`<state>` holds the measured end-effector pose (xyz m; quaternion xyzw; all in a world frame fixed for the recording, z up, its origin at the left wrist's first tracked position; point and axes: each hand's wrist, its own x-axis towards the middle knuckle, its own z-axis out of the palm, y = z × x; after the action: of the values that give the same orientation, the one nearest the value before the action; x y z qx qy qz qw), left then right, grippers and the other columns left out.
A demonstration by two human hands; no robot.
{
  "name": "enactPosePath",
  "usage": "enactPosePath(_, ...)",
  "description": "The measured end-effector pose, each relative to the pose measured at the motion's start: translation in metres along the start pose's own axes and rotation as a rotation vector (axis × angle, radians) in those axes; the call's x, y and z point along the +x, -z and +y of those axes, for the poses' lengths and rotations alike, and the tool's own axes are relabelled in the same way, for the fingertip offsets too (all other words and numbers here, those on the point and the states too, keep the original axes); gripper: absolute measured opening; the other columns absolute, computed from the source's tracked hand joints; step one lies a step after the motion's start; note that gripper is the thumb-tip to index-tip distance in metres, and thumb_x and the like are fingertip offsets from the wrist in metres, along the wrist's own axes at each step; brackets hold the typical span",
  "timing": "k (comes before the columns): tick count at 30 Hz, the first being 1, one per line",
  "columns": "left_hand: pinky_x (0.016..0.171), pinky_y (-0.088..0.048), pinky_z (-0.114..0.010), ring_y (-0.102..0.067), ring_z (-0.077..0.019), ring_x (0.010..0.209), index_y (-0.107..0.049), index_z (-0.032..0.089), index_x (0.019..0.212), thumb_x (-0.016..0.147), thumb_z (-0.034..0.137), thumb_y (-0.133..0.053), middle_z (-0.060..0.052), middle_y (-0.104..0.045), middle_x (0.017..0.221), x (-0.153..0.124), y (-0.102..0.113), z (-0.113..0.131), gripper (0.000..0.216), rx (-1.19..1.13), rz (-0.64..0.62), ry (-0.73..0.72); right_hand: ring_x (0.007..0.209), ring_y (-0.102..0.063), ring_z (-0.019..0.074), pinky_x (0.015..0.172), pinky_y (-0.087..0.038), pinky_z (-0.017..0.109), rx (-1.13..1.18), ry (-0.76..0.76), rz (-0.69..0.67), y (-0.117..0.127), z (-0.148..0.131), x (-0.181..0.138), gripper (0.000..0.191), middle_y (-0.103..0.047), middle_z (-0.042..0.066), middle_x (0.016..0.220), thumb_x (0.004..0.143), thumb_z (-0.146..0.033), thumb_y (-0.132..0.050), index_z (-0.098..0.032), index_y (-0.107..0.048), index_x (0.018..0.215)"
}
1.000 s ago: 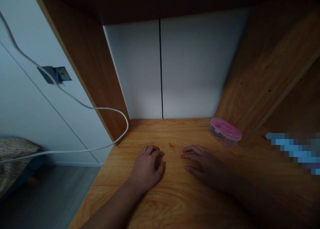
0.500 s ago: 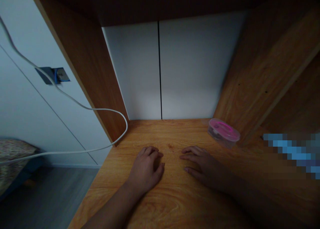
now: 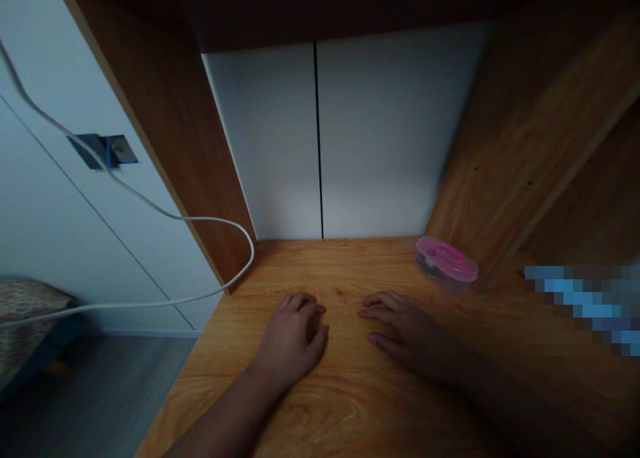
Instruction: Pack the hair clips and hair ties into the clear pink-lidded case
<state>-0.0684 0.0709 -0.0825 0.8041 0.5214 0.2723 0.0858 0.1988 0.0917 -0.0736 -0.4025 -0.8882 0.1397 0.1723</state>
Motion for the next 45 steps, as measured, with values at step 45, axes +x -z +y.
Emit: enactPosePath(45, 0.097, -0.047, -0.044, -0.056, -0.0274, 0.107, -0.069, 0.022, 0.107, 0.084, 0.026, -0.062, -0.009, -0.063, 0.111, -0.0004, -0.0013, -0.0016, 0.024, -0.003, 0.021, -0.016, 0.122, -0.052, 0.0272, 0.106, -0.043, 0.048, -0.008, 0.014, 0.008, -0.0030, 0.0051, 0.0008, 0.036, -0.058, 0.010, 0.130, 0.092, -0.040, -0.057, -0.026, -0.065, 0.124)
